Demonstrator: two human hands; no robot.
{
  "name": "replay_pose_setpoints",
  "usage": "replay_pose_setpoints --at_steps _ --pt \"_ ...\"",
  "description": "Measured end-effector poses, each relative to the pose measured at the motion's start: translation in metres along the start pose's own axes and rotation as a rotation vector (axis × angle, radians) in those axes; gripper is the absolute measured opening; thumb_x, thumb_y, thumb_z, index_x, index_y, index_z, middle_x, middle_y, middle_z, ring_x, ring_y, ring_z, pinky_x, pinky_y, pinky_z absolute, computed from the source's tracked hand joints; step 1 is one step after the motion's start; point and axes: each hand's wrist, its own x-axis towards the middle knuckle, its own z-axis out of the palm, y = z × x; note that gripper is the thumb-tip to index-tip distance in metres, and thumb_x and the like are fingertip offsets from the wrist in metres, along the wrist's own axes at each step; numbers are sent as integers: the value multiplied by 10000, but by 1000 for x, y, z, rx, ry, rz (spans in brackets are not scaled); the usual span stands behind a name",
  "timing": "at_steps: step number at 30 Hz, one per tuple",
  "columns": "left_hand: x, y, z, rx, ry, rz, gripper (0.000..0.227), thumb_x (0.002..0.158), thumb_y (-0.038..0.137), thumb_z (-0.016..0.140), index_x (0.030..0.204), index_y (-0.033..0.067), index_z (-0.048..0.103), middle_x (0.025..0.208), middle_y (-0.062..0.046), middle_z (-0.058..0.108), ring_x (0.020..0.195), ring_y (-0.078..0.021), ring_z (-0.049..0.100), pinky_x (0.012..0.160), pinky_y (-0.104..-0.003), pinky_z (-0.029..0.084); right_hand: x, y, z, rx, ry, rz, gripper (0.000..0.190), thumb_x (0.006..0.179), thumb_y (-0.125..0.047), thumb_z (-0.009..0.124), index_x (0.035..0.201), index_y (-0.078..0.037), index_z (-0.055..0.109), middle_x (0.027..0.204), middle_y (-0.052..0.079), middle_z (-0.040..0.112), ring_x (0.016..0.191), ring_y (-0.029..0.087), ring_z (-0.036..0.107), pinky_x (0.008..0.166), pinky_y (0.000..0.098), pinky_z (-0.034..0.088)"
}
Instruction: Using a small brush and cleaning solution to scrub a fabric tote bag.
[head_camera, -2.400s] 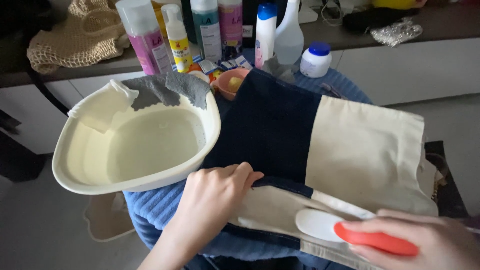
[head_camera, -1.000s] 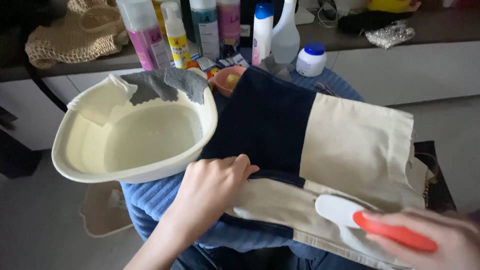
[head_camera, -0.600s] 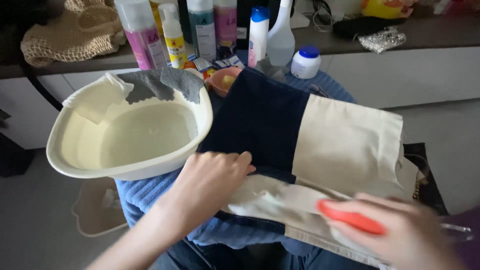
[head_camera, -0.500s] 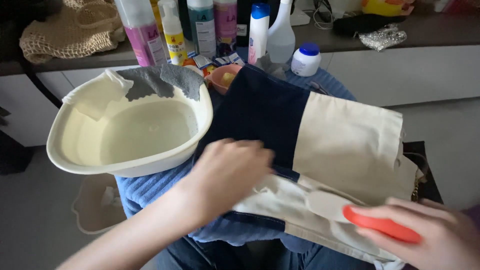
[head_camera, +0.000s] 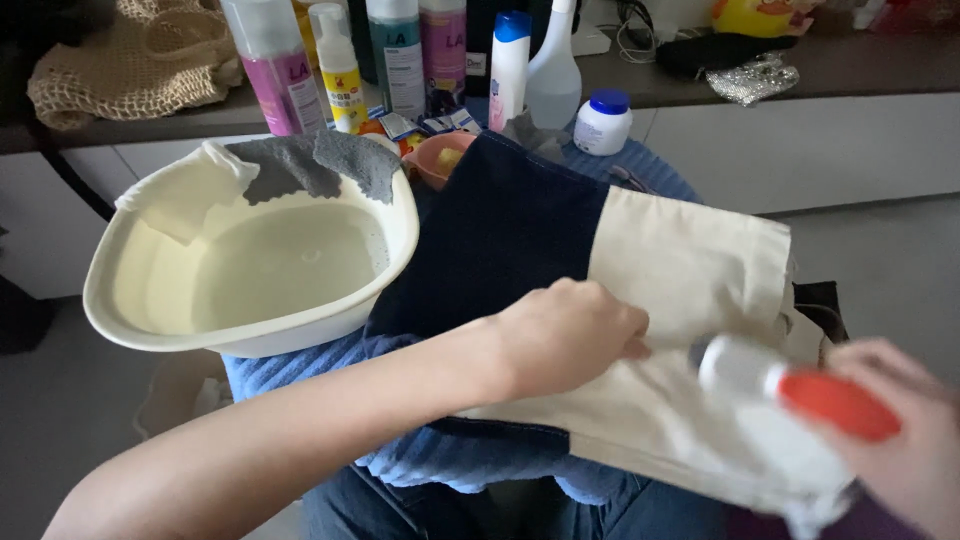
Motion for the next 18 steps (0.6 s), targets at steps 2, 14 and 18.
replay_pose_setpoints --at_steps 2,14,18 --pt "14 -13 23 397 451 136 320 1026 498 609 878 227 691 702 55 673 641 -173 708 484 -327 559 21 14 3 115 -44 206 388 759 -108 861 1127 -59 750 1055 84 718 973 208 655 901 309 454" --pt "8 -37 16 193 703 -191 62 916 98 517 970 112 545 797 -96 644 598 -366 694 427 -522 527 167 -106 18 -43 -352 9 461 863 -559 721 761 -118 634 633 60 641 661 217 582 659 308 376" --pt "-50 8 6 367 832 80 135 954 195 647 819 187 654 1013 -81 604 927 -295 576 734 -462 449 178 -100 28 -81 -411 58 397 829 -541 761 863 -152 689 694 51 691 708 210 591 690 302 388"
